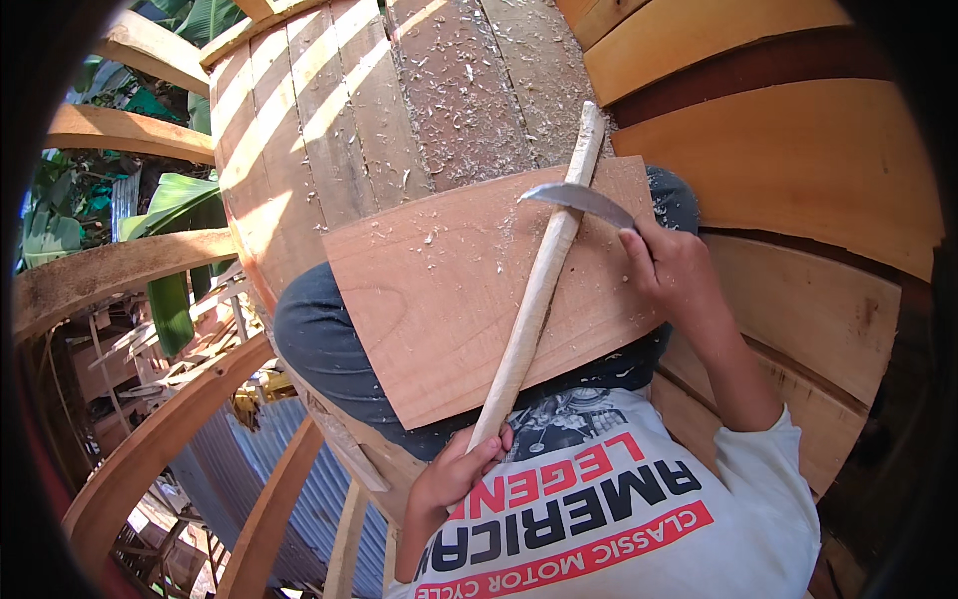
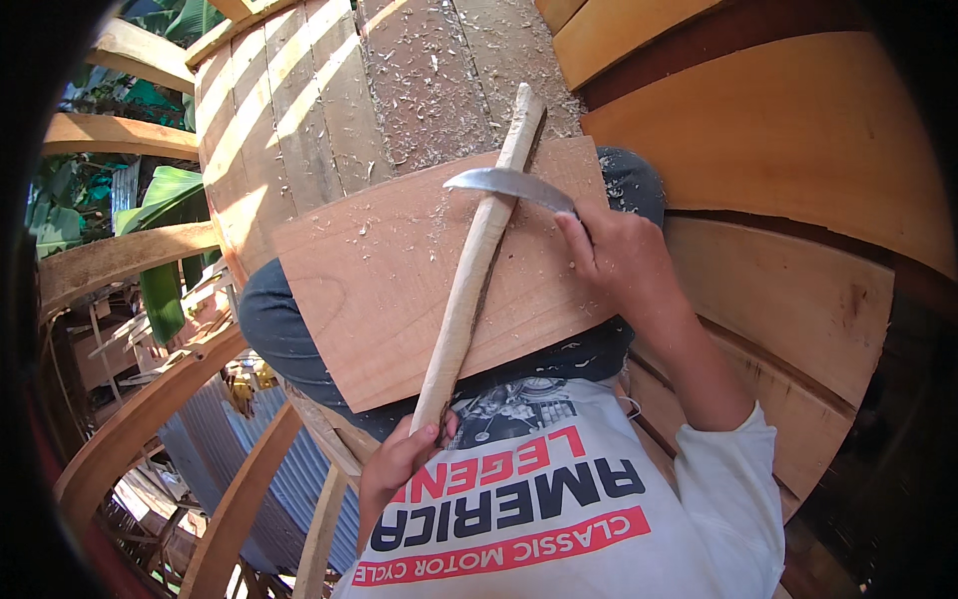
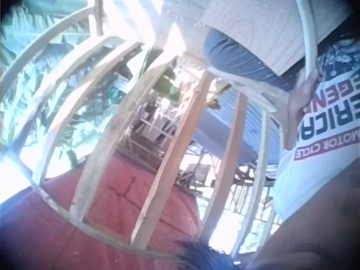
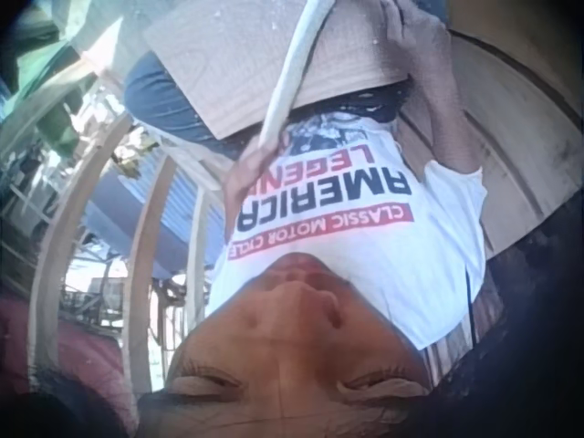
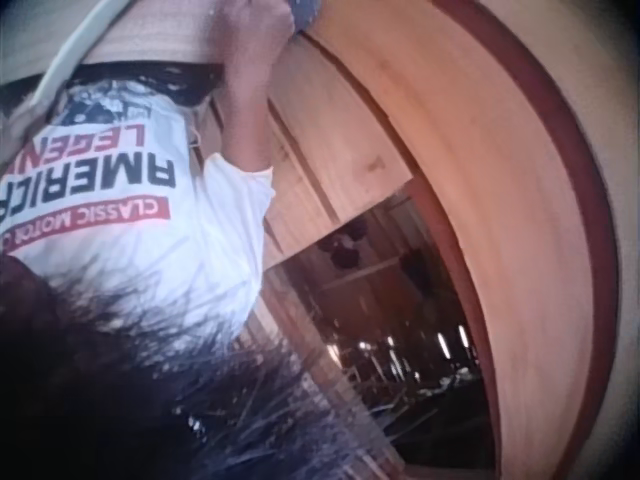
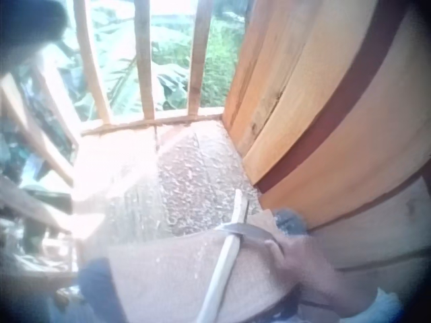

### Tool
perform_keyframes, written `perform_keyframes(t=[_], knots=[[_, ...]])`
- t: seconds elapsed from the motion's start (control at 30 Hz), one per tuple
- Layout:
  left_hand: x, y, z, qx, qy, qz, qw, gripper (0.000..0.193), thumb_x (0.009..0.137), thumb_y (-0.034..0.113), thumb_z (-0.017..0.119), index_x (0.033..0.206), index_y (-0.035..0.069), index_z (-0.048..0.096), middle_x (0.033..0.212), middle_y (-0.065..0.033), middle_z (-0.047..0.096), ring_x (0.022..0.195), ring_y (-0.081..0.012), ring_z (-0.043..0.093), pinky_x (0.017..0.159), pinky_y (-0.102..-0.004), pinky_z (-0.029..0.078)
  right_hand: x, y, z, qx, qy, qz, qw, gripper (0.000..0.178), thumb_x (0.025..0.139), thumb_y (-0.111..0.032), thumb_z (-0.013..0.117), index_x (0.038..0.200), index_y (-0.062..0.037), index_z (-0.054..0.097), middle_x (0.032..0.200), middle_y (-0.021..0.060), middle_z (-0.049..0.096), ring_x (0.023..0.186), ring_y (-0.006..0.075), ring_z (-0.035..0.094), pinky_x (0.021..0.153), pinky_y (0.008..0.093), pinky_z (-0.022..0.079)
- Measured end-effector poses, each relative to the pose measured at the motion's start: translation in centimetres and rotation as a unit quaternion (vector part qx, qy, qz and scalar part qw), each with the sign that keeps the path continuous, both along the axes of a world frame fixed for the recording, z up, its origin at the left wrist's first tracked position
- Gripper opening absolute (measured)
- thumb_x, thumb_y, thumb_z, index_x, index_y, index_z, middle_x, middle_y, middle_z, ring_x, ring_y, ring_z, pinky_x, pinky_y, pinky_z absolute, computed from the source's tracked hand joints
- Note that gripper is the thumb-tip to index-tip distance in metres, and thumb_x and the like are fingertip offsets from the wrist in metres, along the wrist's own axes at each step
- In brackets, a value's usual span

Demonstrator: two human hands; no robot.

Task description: The person sits on the floor of a wooden structure and uses a curved knife to shave and shape a long, thin piece of wood. They hold the wood on their lap and repeatedly scrape the blade along its length to remove thin layers.

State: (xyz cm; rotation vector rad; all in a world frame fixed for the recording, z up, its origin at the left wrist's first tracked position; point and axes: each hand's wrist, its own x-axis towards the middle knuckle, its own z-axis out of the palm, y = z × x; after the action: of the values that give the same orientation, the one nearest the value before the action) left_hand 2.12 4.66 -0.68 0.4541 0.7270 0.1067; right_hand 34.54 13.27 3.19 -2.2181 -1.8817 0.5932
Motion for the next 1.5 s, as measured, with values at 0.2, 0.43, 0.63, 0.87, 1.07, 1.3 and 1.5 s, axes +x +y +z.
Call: perform_keyframes(t=[0.2, 0.43, 0.63, 0.87, 1.07, 1.3, 1.5], knots=[[0.8, 0.2, 0.6, 0.001, 0.016, 0.027, 0.999, 0.03, 0.097, 0.033, 0.045, 0.098, 0.005, 0.052, 0.069, 0.006, 0.04, 0.06, -0.0037, 0.034, 0.053, -0.0195, 0.027, -0.5, -0.8, -0.9, 0.0, 0.013, 0.018, 1.0, 0.026, 0.09, -0.028, 0.06, 0.078, -0.0058, 0.057, 0.063, 0.0174, 0.059, 0.06, 0.0357, 0.062, 0.055, 0.043, 0.049], [0.2, -0.4, 0.0, 0.047, 0.007, 0.012, 0.999, 0.031, 0.098, 0.035, 0.045, 0.098, 0.004, 0.053, 0.072, 0.0049, 0.043, 0.063, -0.0043, 0.035, 0.055, -0.0194, 0.028, -1.2, -1.4, -0.4, 0.013, 0.0, 0.086, 0.996, 0.026, 0.091, -0.029, 0.059, 0.08, -0.0058, 0.059, 0.066, 0.0175, 0.06, 0.059, 0.0356, 0.062, 0.053, 0.0423, 0.048], [0.3, 0.3, 0.4, -0.027, 0.024, -0.011, 0.999, 0.039, 0.093, 0.042, 0.052, 0.098, 0.003, 0.052, 0.081, 0.0019, 0.046, 0.07, -0.0058, 0.041, 0.061, -0.0191, 0.033, -2.6, -3.1, 0.2, -0.006, 0.047, 0.153, 0.987, 0.034, 0.092, -0.031, 0.057, 0.072, -0.004, 0.058, 0.062, 0.0186, 0.058, 0.058, 0.036, 0.061, 0.051, 0.0431, 0.048], [0.3, 0.7, 0.6, 0.011, 0.019, -0.023, 0.999, 0.03, 0.098, 0.032, 0.047, 0.096, 0.003, 0.053, 0.069, 0.0044, 0.042, 0.063, -0.0058, 0.036, 0.056, -0.0221, 0.03, -2.8, -3.1, 0.4, -0.016, 0.029, 0.203, 0.979, 0.037, 0.092, -0.032, 0.058, 0.069, -0.0029, 0.056, 0.06, 0.0198, 0.057, 0.056, 0.037, 0.06, 0.049, 0.0424, 0.047], [0.7, 1.1, 1.0, 0.076, 0.022, -0.021, 0.997, 0.03, 0.098, 0.031, 0.048, 0.095, 0.002, 0.052, 0.071, 0.0031, 0.043, 0.065, -0.0075, 0.037, 0.059, -0.0227, 0.033, -0.6, -1.7, -0.6, 0.005, 0.029, 0.084, 0.996, 0.031, 0.091, -0.03, 0.059, 0.074, -0.0047, 0.054, 0.06, 0.0173, 0.057, 0.055, 0.036, 0.06, 0.05, 0.0416, 0.047], [0.5, 0.8, 0.7, 0.063, 0.026, -0.023, 0.997, 0.029, 0.097, 0.031, 0.049, 0.094, 0.001, 0.051, 0.075, 0.0008, 0.045, 0.07, -0.009, 0.039, 0.065, -0.0239, 0.036, 2.0, 0.7, -0.4, 0.021, -0.05, -0.007, 0.999, 0.026, 0.091, -0.025, 0.057, 0.078, -0.0027, 0.058, 0.064, 0.0214, 0.058, 0.06, 0.0386, 0.061, 0.053, 0.0441, 0.048], [0.4, 0.7, 0.8, 0.06, 0.028, -0.035, 0.997, 0.038, 0.093, 0.042, 0.05, 0.096, 0.003, 0.051, 0.076, 0.0045, 0.042, 0.068, -0.0054, 0.036, 0.059, -0.0208, 0.029, 0.4, -0.1, 0.1, 0.017, 0.01, 0.024, 1.0, 0.027, 0.094, -0.022, 0.052, 0.079, -0.001, 0.058, 0.062, 0.0229, 0.057, 0.061, 0.0407, 0.061, 0.052, 0.0455, 0.047]])
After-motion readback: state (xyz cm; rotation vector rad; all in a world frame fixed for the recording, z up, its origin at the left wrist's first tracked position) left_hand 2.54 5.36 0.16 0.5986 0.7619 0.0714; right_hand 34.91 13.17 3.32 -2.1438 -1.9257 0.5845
